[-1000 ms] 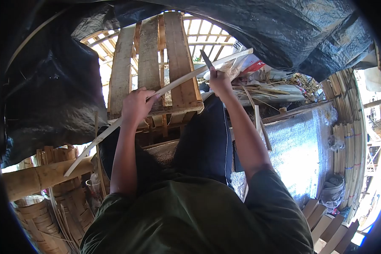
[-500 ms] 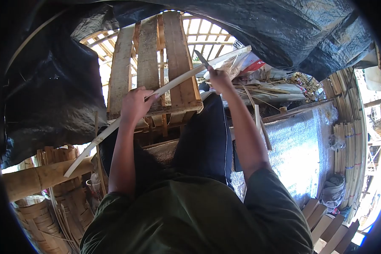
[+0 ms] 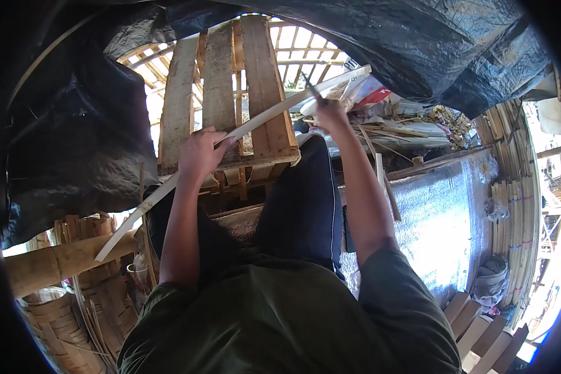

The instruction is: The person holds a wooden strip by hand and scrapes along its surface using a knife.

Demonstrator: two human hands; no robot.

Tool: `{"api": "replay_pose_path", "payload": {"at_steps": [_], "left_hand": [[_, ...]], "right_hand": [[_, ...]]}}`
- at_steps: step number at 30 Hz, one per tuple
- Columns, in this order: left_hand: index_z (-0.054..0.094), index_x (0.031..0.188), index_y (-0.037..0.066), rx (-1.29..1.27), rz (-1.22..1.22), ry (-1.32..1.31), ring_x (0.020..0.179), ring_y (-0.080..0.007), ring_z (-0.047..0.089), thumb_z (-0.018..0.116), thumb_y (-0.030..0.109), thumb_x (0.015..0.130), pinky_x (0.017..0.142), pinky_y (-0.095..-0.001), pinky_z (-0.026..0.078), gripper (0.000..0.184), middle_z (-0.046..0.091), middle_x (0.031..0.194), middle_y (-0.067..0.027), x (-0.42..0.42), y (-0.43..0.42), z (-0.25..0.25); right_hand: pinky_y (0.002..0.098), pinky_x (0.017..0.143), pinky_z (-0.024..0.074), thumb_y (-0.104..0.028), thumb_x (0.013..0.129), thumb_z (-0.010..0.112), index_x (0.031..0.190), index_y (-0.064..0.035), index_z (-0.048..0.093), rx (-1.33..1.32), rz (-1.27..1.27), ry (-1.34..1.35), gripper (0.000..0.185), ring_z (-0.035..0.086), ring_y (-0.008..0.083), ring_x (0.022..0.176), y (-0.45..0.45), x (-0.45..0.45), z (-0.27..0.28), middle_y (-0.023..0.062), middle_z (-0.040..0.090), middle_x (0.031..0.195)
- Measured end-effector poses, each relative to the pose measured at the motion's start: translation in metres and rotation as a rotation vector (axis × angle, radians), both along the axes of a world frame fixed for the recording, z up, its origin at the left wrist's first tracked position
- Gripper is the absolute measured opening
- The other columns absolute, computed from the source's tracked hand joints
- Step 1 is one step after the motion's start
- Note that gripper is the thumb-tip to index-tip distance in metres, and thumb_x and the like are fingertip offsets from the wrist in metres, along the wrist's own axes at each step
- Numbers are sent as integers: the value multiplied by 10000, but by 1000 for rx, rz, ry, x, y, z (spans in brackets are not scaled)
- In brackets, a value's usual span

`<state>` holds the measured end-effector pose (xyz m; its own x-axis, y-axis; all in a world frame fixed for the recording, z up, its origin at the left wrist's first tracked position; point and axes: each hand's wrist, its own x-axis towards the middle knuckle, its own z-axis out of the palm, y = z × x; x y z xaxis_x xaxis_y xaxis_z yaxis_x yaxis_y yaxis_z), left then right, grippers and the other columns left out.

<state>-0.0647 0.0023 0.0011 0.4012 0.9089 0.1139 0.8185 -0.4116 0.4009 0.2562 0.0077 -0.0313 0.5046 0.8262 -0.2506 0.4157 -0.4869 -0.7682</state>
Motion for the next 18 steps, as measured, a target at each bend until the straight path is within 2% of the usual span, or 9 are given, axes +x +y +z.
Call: {"api": "replay_pose_path", "payload": {"at_steps": [3, 5, 9, 11, 12, 13, 16, 17, 18], "left_hand": [[762, 924, 147, 18, 2, -5, 732, -281, 666, 686, 406, 904, 691, -416, 537, 271, 605, 780, -73, -3, 0, -2], [758, 920, 145, 21, -5, -16, 732, -281, 665, 686, 404, 905, 691, -418, 538, 269, 600, 780, -71, -1, 0, -2], [760, 920, 139, 46, 1, -11, 731, -284, 665, 690, 403, 901, 689, -417, 539, 274, 603, 782, -75, -1, -2, -2], [761, 920, 138, 42, 3, -7, 736, -284, 666, 690, 403, 902, 689, -417, 539, 275, 604, 784, -77, 0, 0, 0], [760, 919, 137, 31, 4, -12, 747, -284, 669, 688, 402, 904, 691, -418, 540, 275, 605, 785, -79, -1, 1, 0], [759, 919, 137, 20, 7, -20, 757, -283, 671, 686, 402, 905, 694, -419, 542, 275, 607, 787, -82, -1, 0, -1], [757, 916, 136, 11, 12, -1, 769, -284, 674, 683, 402, 907, 696, -421, 544, 275, 609, 789, -80, 0, -2, 3], [757, 916, 136, 16, 18, 4, 769, -284, 674, 683, 402, 907, 696, -421, 544, 275, 609, 789, -80, -2, -1, 3], [757, 914, 134, 46, 11, -10, 763, -284, 673, 684, 402, 905, 695, -421, 544, 277, 610, 786, -79, -2, 0, 0]], "right_hand": [[406, 384, 431, -440, 1050, 415, 891, 49, 651, 64, 36, -49, 565, 584, 250, 424, 4, -7, -2, 114, 571, 548], [367, 396, 437, -484, 1054, 396, 908, 33, 626, -43, 117, -81, 584, 522, 220, 393, -1, -21, -5, 67, 528, 546], [355, 371, 380, -505, 1036, 452, 842, 22, 596, -46, -35, -23, 579, 460, 167, 386, 0, -17, 9, 41, 470, 537], [367, 407, 442, -501, 1031, 427, 1041, 99, 641, -131, 298, 52, 637, 528, 216, 425, -4, -39, 8, 148, 601, 609], [360, 413, 435, -497, 1036, 422, 1072, 91, 643, -215, 320, 37, 630, 486, 188, 421, 2, -35, 7, 131, 582, 602], [424, 506, 497, -494, 1032, 418, 1039, 90, 658, -110, 214, 10, 631, 598, 282, 492, 8, -24, -1, 192, 634, 644], [507, 737, 525, -421, 1030, 453, 923, 77, 690, -22, 107, -260, 562, 691, 468, 807, 15, -17, -6, 316, 685, 851], [516, 681, 533, -446, 1034, 444, 871, 46, 714, 92, 203, -240, 584, 701, 435, 746, 11, -26, -15, 304, 674, 750], [485, 583, 526, -475, 1028, 447, 879, 55, 700, 9, 258, -168, 605, 681, 386, 632, 5, -32, 0, 256, 666, 699]]}}
